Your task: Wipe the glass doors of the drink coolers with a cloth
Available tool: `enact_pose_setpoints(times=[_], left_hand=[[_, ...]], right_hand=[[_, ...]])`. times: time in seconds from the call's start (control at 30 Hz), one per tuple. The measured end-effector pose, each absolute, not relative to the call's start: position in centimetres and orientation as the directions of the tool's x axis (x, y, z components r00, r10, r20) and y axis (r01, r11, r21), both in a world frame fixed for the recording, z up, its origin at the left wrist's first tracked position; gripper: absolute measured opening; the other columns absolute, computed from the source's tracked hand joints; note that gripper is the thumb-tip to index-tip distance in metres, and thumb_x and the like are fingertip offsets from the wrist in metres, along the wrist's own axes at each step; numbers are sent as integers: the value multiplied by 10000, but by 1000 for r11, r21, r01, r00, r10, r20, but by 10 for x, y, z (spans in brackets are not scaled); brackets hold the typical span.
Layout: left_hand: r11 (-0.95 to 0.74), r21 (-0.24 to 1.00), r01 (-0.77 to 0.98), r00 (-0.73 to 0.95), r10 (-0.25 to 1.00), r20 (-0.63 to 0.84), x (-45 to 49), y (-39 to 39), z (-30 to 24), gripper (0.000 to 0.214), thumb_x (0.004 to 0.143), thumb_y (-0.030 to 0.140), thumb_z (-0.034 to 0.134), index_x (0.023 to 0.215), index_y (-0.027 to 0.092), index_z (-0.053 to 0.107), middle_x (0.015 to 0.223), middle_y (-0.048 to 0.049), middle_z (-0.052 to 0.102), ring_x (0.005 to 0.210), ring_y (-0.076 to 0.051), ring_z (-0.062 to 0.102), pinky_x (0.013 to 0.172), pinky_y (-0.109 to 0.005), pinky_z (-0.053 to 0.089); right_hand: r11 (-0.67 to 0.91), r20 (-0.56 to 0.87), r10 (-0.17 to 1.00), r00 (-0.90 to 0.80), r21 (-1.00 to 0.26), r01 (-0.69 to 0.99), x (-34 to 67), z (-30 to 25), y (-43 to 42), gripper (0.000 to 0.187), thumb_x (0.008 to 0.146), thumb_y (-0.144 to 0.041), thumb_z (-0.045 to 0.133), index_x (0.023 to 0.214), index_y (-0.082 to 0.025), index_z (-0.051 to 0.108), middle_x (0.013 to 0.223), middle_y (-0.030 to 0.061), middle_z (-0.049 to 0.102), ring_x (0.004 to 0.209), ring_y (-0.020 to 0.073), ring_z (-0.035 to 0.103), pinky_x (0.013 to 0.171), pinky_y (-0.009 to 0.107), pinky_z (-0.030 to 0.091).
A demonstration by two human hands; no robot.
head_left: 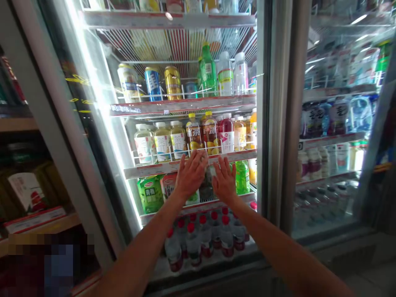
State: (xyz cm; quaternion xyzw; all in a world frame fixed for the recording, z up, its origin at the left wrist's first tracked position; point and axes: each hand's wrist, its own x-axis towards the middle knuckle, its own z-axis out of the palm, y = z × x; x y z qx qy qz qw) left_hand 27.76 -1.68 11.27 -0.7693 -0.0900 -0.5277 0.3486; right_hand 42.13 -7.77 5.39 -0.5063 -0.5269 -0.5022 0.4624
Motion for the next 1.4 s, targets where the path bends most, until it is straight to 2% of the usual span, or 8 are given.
enact_pose_setpoints(times=[0.1, 0.3, 0.6, 0.7, 0.87, 1.1, 1.23, 1.4], left_hand=[[-729, -420, 541, 393, -222, 892, 258, -8, 118, 431, 853, 241, 507, 1280, 241, 448, 1359, -82, 481, 1350, -194, 297, 1137, -431, 94], [-713, 197, 673, -263, 18, 965, 204, 13, 168, 457, 857, 305, 489, 1286, 152, 442, 1368, -166, 441, 1345, -266, 296, 1090, -518, 180], [-753, -450, 481, 502, -184, 845, 280, -20, 122, 441, 858, 223, 484, 1294, 256, 429, 1378, -62, 462, 1356, -189, 284, 1141, -422, 101], [-745, -354, 565, 386, -140, 912, 251, -7, 138, 419, 860, 266, 487, 1278, 251, 449, 1369, -79, 470, 1342, -203, 315, 1135, -445, 98], [-736, 147, 661, -160, 53, 986, 217, 4, 169, 469, 872, 342, 445, 1305, 166, 416, 1391, -167, 411, 1358, -259, 272, 1095, -515, 174], [-823, -208, 529, 337, -22, 941, 278, -27, 134, 694, 837, 271, 457, 1441, 163, 133, 1481, -134, 271, 1406, -217, 99, 1139, -449, 103], [-828, -205, 522, 341, -18, 940, 263, -17, 132, 686, 865, 246, 391, 1453, 168, 47, 1484, -127, 267, 1405, -190, 89, 1140, -425, 121], [-755, -215, 619, 282, -41, 958, 203, 11, 124, 864, 798, 496, 523, 1452, 141, 84, 1489, -179, 216, 1396, -277, 117, 1127, -490, 90]], right_hand=[[-16, 993, 93, -69, 71, 997, 422, 54, -79, 588, 864, -197, 374, 1432, -181, 225, 1458, 106, 339, 1404, 208, 149, 1133, 484, 113], [-13, 994, 90, -59, 60, 998, 420, 54, -78, 596, 860, -193, 378, 1433, -170, 220, 1461, 104, 335, 1405, 212, 143, 1138, 483, 97], [-8, 993, 99, -62, 63, 998, 421, 54, -79, 593, 854, -197, 384, 1428, -181, 237, 1464, 103, 329, 1402, 214, 158, 1133, 495, 123], [-6, 993, 95, -69, 70, 998, 422, 54, -78, 587, 850, -194, 389, 1420, -167, 255, 1455, 112, 345, 1403, 217, 149, 1132, 496, 120], [8, 994, 84, -65, 65, 998, 421, 52, -79, 559, 851, -181, 389, 1401, -148, 293, 1416, 130, 402, 1405, 219, 138, 1131, 493, 111], [234, 998, 43, -41, 30, 972, 390, 95, -94, 569, 879, -168, 291, 1440, -190, 197, 1459, 85, 338, 1370, 173, 263, 1127, 434, 235], [331, 983, 111, -146, 102, 938, 366, 132, -84, 493, 897, -208, 254, 1375, -133, 349, 1409, 79, 417, 1361, 125, 267, 1107, 325, 302], [165, 975, 161, -154, 127, 978, 333, 139, -55, 405, 877, -340, 427, 1263, -239, 495, 1414, 33, 415, 1381, 211, 210, 1132, 442, 195]])
